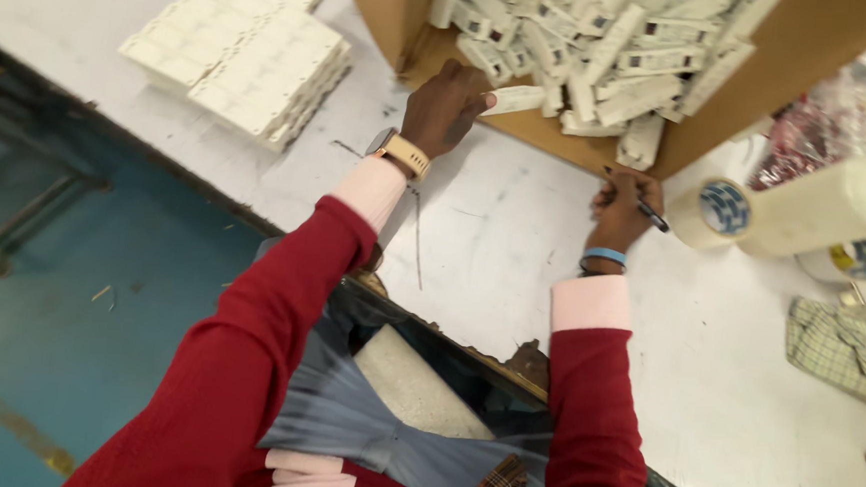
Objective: The person repeatedly picks up small white electrical components from a cardboard box, writes on them with a black marker, and stacks them on the table. The process is continuous and repetitive throughout the clip.
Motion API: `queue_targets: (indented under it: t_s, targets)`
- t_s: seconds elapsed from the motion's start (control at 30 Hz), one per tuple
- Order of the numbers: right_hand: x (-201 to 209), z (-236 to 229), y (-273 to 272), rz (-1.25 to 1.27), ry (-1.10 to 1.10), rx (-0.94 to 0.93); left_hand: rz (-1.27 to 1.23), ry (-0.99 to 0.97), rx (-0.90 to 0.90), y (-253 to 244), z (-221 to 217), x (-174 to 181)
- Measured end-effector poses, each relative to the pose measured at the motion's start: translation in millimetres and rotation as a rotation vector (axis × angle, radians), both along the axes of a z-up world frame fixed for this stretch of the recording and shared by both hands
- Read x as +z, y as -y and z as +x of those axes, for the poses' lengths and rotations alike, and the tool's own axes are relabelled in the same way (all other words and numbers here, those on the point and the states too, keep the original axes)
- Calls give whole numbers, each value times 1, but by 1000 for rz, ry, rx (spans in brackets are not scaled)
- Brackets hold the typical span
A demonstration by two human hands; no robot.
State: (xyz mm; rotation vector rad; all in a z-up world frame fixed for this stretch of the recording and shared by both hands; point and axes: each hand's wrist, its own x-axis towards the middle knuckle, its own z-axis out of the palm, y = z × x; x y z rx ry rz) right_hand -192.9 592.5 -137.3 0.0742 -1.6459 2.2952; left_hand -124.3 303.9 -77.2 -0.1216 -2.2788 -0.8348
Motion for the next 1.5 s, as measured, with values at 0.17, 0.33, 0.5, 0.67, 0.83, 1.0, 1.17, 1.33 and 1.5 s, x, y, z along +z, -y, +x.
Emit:
queue_targets:
  t_s: [0.17, 0.33, 0.5, 0.67, 0.83, 1.0, 1.17, 1.33, 1.5]
  targets:
    - [11, 13, 5, 35, -34, -6, -135, 0, 67, -24, -18, -6]
    - [17, 28, 19, 618, -564, 16, -182, -37, -149, -38, 16, -19]
    - [23, 38, 28, 918, -773, 228, -187, 17, -306, -25, 10, -14]
    - [29, 44, 30, 789, -503, 355, -266, -8, -85, 5, -29, 12]
    - [38, 46, 34, 935, -818, 104, -606, -26, -42, 14, -38, 35]
    - [47, 50, 28, 896, -875, -129, -623, -36, -12, 14, -44, 31]
    - [42, 48, 16, 602, -424, 66, -662, -193, -71, 30, -48, 34]
    - [23, 31, 13, 325, -203, 203, -606, 123, -262, 19, -23, 33]
    - [19, 25, 7, 57, -199, 236, 173, 428, -832, -16, 29, 4]
